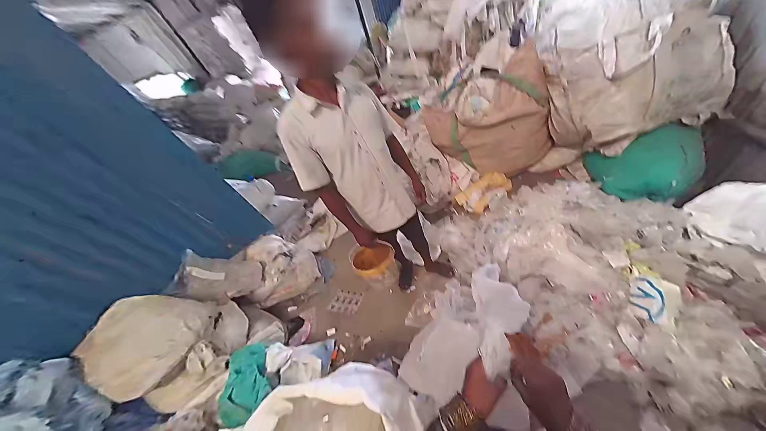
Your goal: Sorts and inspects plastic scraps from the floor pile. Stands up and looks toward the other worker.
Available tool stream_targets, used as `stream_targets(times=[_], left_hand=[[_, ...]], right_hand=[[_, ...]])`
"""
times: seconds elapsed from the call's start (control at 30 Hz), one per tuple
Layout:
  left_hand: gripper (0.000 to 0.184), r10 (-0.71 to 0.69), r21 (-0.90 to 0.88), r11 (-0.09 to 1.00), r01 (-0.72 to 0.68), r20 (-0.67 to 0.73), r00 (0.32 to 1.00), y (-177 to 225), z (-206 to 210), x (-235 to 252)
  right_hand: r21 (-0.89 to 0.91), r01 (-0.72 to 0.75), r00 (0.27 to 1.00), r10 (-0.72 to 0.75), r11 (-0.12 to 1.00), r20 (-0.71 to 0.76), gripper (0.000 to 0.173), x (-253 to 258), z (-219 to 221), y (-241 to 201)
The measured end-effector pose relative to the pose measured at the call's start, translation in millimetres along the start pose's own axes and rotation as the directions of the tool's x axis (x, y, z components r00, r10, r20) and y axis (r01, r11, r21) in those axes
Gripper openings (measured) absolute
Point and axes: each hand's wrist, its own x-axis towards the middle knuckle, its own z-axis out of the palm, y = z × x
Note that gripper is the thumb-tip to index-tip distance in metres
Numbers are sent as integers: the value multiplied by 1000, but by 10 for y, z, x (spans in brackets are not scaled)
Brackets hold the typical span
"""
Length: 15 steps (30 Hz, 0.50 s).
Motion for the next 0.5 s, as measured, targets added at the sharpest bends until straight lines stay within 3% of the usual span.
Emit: stream_targets(times=[0.03, 0.1, 0.17, 0.23, 0.33, 0.4, 0.5], left_hand=[[45, -39, -65, 997, 38, -4, 999, 78, -25, -47], [44, -68, -179, 982, 63, -20, 998, 212, -80, -83], [42, -82, -265, 962, 70, -37, 996, 319, -154, -69], [40, -82, -332, 941, 59, -57, 995, 367, -188, -65], [38, -68, -375, 926, 41, -60, 996, 355, -202, -63], [38, -68, -394, 918, 40, -58, 996, 362, -191, -66], [38, -101, -419, 906, 64, -68, 993, 394, -167, -87]], right_hand=[[86, -96, 992, 88, 992, 93, 18, 38, -59, 9], [309, -393, 895, 283, 866, 345, 23, 184, -256, 74], [439, -532, 839, 380, 724, 390, 24, 265, -375, 171], [462, -430, 902, 351, 776, 251, 23, 255, -460, 225], [324, -72, 997, 75, 943, 2, 17, 166, -423, 248], [257, 68, 996, -51, 964, -71, 16, 107, -354, 193], [178, 166, 976, -136, 970, -168, 18, 45, -227, 129]])
